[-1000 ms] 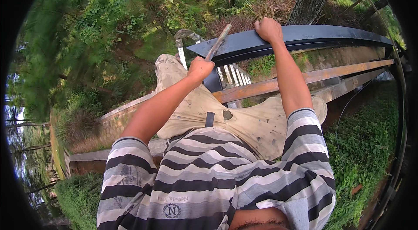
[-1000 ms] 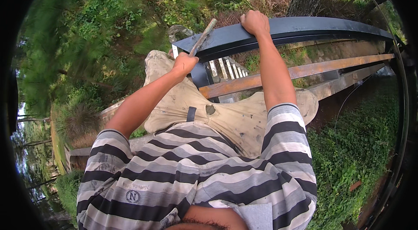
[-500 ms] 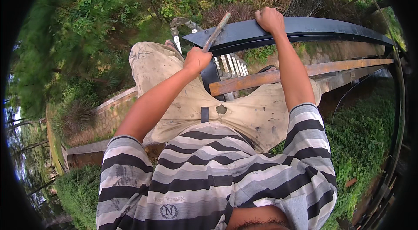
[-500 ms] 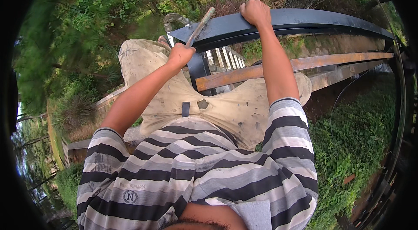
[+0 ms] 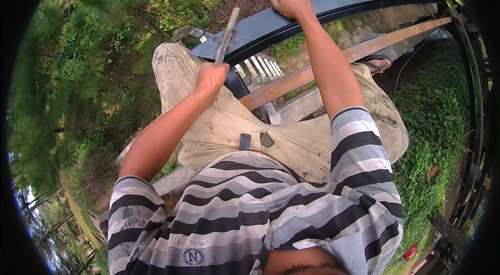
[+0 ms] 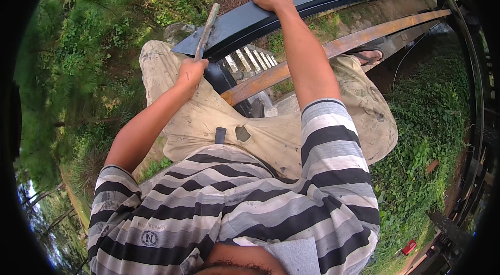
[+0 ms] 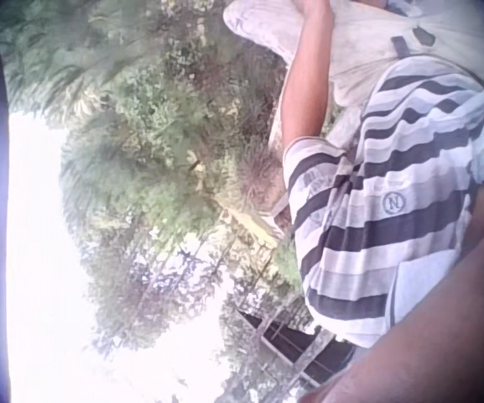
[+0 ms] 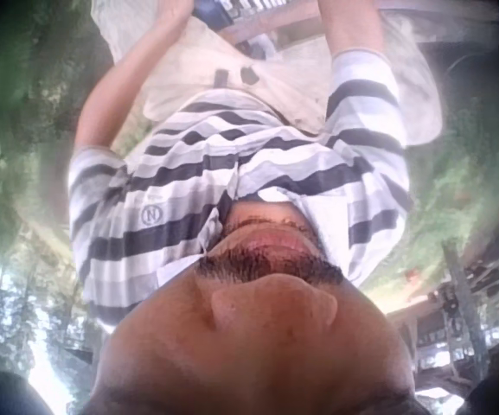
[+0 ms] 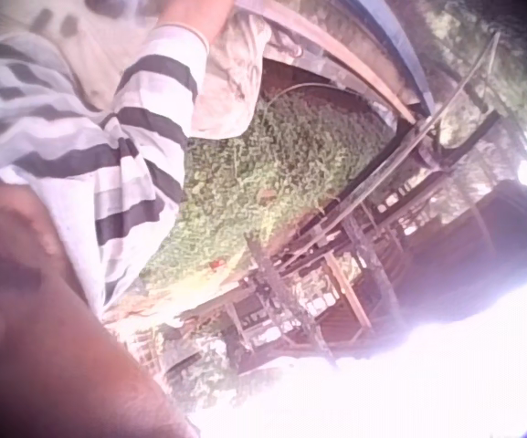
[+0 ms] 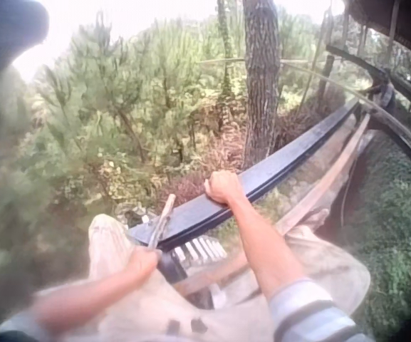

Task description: The person secures a metal beam to a wooden structure by hand, using a small metal rod to apply pressure and then twisting a wire around the junction to fasten it.

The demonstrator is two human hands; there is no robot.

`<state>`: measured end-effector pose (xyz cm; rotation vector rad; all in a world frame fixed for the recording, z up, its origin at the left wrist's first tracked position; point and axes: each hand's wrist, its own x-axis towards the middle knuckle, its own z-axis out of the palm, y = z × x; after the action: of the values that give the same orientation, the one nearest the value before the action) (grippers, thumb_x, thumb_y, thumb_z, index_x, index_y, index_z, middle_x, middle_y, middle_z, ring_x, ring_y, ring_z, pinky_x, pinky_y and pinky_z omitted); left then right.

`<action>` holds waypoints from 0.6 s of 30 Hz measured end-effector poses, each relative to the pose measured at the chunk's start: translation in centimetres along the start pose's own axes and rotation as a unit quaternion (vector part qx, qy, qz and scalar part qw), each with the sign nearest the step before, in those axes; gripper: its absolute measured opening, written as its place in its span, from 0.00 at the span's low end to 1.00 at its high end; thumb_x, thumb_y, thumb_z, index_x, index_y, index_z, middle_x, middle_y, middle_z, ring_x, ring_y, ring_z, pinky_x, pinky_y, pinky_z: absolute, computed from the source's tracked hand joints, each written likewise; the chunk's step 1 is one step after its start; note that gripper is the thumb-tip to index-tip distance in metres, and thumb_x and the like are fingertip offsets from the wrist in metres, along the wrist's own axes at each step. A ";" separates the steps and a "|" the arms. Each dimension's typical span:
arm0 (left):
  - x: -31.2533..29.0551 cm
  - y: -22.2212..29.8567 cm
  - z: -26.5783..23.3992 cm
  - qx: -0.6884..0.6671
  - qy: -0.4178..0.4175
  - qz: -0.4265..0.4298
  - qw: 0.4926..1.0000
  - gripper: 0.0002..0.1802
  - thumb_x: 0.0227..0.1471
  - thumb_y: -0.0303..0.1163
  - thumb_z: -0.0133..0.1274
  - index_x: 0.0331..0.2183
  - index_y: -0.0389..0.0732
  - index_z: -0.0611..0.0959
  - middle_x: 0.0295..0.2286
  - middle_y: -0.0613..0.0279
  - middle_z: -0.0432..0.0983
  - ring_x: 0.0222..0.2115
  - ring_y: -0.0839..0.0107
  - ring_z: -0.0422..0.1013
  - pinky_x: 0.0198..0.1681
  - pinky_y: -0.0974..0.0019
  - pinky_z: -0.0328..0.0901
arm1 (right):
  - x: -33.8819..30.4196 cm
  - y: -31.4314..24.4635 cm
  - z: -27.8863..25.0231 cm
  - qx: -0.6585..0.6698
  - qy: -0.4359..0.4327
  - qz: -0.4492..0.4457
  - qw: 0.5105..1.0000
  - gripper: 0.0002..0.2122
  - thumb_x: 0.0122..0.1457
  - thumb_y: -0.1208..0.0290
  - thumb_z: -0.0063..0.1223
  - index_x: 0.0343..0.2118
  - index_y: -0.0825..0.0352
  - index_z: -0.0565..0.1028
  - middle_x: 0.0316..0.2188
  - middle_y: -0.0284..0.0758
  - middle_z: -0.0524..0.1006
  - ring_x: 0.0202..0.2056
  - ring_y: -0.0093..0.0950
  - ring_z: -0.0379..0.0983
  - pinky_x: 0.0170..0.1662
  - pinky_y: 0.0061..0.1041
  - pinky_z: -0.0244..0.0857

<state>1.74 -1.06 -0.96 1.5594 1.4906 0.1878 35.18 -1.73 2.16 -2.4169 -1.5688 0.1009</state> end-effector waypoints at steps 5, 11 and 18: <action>-0.4 0.7 -0.2 -0.014 -0.033 -0.029 0.999 0.21 0.50 0.39 0.58 0.23 0.26 0.78 0.21 0.54 0.73 0.25 0.65 0.69 0.32 0.54 0.65 | 0.1 0.6 0.7 -0.013 -0.001 0.005 1.000 0.19 0.60 0.57 0.47 0.30 0.68 0.85 0.34 0.51 0.83 0.39 0.49 0.81 0.49 0.45 0.74; -0.4 0.4 -0.3 -0.019 -0.031 -0.012 0.999 0.20 0.50 0.38 0.58 0.23 0.26 0.79 0.21 0.57 0.73 0.25 0.67 0.68 0.32 0.55 0.64 | 0.0 0.5 0.6 -0.010 0.006 -0.001 1.000 0.19 0.60 0.57 0.47 0.30 0.68 0.85 0.35 0.51 0.83 0.40 0.48 0.81 0.49 0.45 0.73; -0.2 0.0 -0.1 -0.050 -0.023 0.009 0.998 0.14 0.50 0.36 0.57 0.20 0.39 0.74 0.13 0.68 0.62 0.10 0.74 0.56 0.14 0.61 0.50 | 0.3 0.4 0.8 -0.010 -0.003 0.007 1.000 0.20 0.60 0.58 0.46 0.31 0.69 0.85 0.36 0.51 0.83 0.40 0.48 0.81 0.50 0.44 0.73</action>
<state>1.65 -1.19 -0.86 1.4877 1.4112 0.2330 35.48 -1.45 1.28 -2.4456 -1.5636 0.0956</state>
